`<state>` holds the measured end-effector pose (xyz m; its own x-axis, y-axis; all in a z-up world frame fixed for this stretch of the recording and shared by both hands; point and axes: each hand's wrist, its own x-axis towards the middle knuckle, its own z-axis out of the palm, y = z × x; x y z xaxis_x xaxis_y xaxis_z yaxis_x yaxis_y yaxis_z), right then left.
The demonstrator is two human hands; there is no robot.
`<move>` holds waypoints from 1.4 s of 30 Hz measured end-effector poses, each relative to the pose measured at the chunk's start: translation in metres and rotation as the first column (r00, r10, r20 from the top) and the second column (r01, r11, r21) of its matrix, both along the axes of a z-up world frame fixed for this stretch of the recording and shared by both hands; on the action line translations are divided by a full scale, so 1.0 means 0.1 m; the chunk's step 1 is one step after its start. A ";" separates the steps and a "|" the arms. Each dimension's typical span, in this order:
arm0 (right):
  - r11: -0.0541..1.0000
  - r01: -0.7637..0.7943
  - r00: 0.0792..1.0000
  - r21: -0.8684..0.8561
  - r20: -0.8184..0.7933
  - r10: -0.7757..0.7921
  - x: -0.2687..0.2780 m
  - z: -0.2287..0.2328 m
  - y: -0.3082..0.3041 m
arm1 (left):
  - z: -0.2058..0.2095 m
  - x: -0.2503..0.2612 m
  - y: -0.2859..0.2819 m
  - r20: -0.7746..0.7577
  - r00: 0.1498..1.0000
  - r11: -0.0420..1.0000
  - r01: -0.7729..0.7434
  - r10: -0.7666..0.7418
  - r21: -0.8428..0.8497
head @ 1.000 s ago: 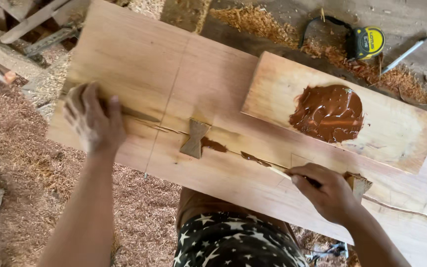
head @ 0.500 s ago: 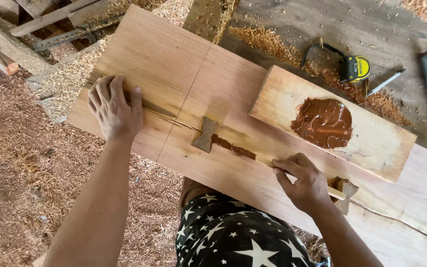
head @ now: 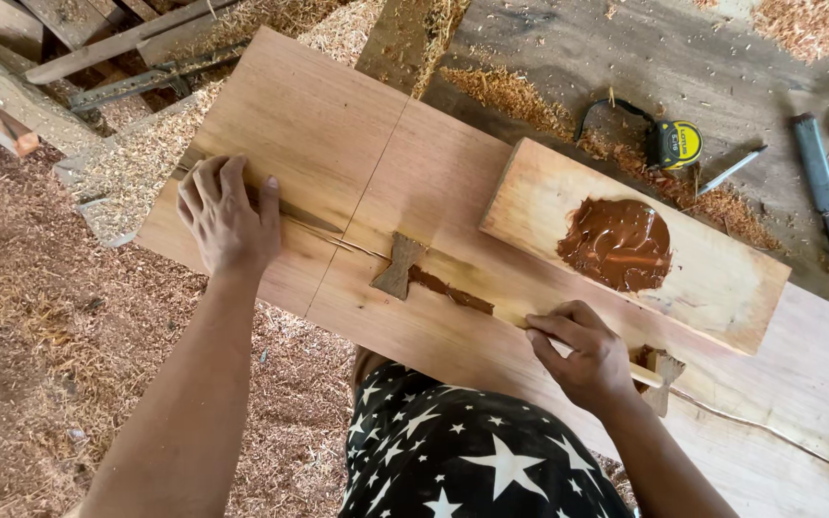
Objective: The person applies wood filler to a crack in a large wooden plank by hand and using a thin wooden stick, then hammers a butterfly inlay into place.
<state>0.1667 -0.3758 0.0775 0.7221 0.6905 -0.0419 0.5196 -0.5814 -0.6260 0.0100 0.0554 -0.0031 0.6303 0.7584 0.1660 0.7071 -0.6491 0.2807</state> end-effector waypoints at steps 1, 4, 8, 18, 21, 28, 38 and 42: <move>1.000 -0.006 1.000 0.009 -0.015 0.006 -0.02 0.00 0.01 | 0.00 -0.01 -0.01 -0.003 1.000 1.000 -0.001 0.001 -0.004; 0.997 -0.006 1.000 -0.071 0.009 0.007 -0.03 -0.01 -0.01 | 0.02 0.00 -0.01 0.001 1.000 1.000 -0.008 0.008 -0.024; 0.994 0.002 0.992 -0.111 -0.126 -0.016 0.05 -0.01 -0.12 | 0.02 0.00 -0.03 0.013 1.000 1.000 -0.005 0.005 -0.022; 0.986 0.165 0.979 -0.015 -0.120 -0.165 -0.24 0.01 -0.26 | -0.12 -0.01 0.06 -0.026 0.999 0.999 -0.036 0.035 -0.032; 0.985 0.172 0.985 -0.001 -0.033 -0.172 -0.30 0.00 -0.24 | -0.14 -0.03 0.07 -0.035 0.999 0.998 -0.043 0.041 -0.044; 0.963 0.200 0.961 0.181 0.153 -0.228 -0.32 0.00 -0.32 | -0.13 -0.07 0.06 -0.006 1.000 1.000 0.013 -0.013 -0.001; 0.983 0.145 0.983 0.116 0.098 -0.157 -0.36 0.04 -0.23 | -0.06 -0.06 0.02 0.008 1.000 1.000 0.014 -0.014 -0.008; 0.987 0.147 0.987 0.063 0.049 -0.150 -0.32 0.02 -0.25 | -0.06 -0.06 0.02 -0.006 1.000 1.000 0.004 -0.004 -0.020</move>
<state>0.1343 -0.4009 0.0798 0.8167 0.5758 0.0376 0.4644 -0.6172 -0.6352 0.0043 0.0578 -0.0092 0.6345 0.7589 0.1468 0.7061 -0.6464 0.2892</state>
